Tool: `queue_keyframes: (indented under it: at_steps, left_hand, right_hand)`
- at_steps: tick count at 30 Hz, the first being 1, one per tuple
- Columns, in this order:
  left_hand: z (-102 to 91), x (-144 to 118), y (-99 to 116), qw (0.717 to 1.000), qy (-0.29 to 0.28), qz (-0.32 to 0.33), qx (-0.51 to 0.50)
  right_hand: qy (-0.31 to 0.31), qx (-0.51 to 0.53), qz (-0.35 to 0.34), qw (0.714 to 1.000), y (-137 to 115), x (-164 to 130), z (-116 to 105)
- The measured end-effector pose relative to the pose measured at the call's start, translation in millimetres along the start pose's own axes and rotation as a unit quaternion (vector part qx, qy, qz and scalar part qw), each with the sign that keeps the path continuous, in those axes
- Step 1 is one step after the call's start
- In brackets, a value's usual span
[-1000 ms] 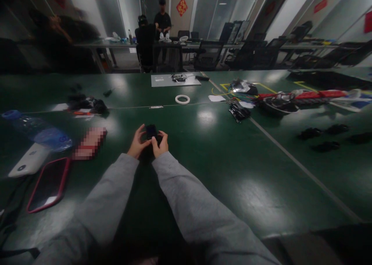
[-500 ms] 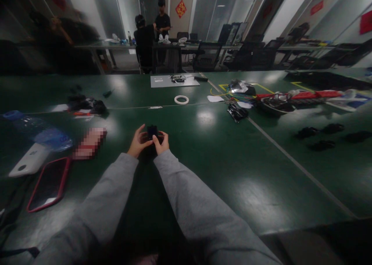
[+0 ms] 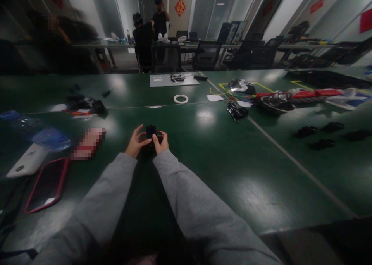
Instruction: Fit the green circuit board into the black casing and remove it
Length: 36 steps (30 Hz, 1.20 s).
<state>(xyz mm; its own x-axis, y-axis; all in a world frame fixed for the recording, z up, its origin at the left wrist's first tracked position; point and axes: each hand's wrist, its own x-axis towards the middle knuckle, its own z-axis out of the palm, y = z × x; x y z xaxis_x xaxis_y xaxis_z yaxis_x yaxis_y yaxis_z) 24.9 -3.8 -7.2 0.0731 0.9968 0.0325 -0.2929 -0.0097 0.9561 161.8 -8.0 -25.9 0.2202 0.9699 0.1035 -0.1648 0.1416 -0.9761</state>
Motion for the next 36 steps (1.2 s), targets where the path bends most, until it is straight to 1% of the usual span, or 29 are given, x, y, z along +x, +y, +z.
queue_keyframes:
  at_steps: [3,6,7,9,11,13,14,16,17,19,22,25,27,29,31,32,34,36]
  left_hand:
    - [0.7,0,1,1.0,0.013,0.002,-0.008]
    - [0.5,1,1,0.999,0.022,-0.006,-0.028]
    - [-0.3,1,1,0.999,0.027,-0.006,-0.035]
    - [-3.2,4,1,0.998,0.042,-0.004,-0.049]
    - [-7.1,6,2,0.996,0.069,-0.002,-0.056]
    - [-10.8,8,4,0.993,0.101,0.0,-0.055]
    - [-12.3,9,5,0.992,0.115,0.002,-0.053]
    - [-14.1,9,6,0.99,0.132,0.014,-0.047]
    - [-14.5,9,7,0.99,0.137,0.023,-0.039]
    - [-14.7,9,8,0.989,0.141,0.043,-0.017]
    - [-13.5,9,8,0.99,0.129,0.055,0.001]
    - [-11.0,9,9,0.994,0.095,0.062,0.008]
    - [-9.3,10,10,0.991,0.097,0.086,0.011]
    - [-7.9,11,9,0.984,0.131,0.116,0.012]
    - [-6.4,12,7,0.979,0.162,0.121,0.006]
    - [-5.3,12,6,0.98,0.166,0.107,-0.003]
    - [-2.1,12,5,0.986,0.154,0.053,-0.037]
    - [2.3,11,5,0.988,0.13,-0.008,-0.083]
  right_hand:
    - [0.0,-0.003,-0.003,1.0,2,1,2]
    - [-0.009,-0.034,-0.02,0.999,5,2,1]
    - [-0.011,-0.051,-0.037,0.998,5,2,0]
    - [-0.017,-0.099,-0.099,0.99,4,-1,0]
    - [-0.03,-0.159,-0.18,0.97,1,-6,1]
    - [-0.06,-0.218,-0.244,0.943,-3,-12,5]
    - [-0.079,-0.243,-0.262,0.931,-5,-14,9]
    - [-0.108,-0.281,-0.266,0.916,-6,-18,17]
    - [-0.114,-0.294,-0.257,0.914,-5,-19,22]
    - [-0.104,-0.302,-0.222,0.921,-1,-18,30]
    - [-0.058,-0.268,-0.149,0.95,6,-9,37]
    - [-0.02,-0.165,-0.066,0.984,8,5,35]
    - [-0.016,-0.063,0.006,0.998,5,14,29]
    - [-0.029,0.057,0.087,0.994,-2,20,23]
    - [-0.064,0.165,0.147,0.973,-11,24,17]
    - [-0.088,0.204,0.167,0.961,-15,24,15]
    - [-0.133,0.245,0.189,0.942,-22,22,13]
    - [-0.147,0.255,0.2,0.934,-26,18,13]
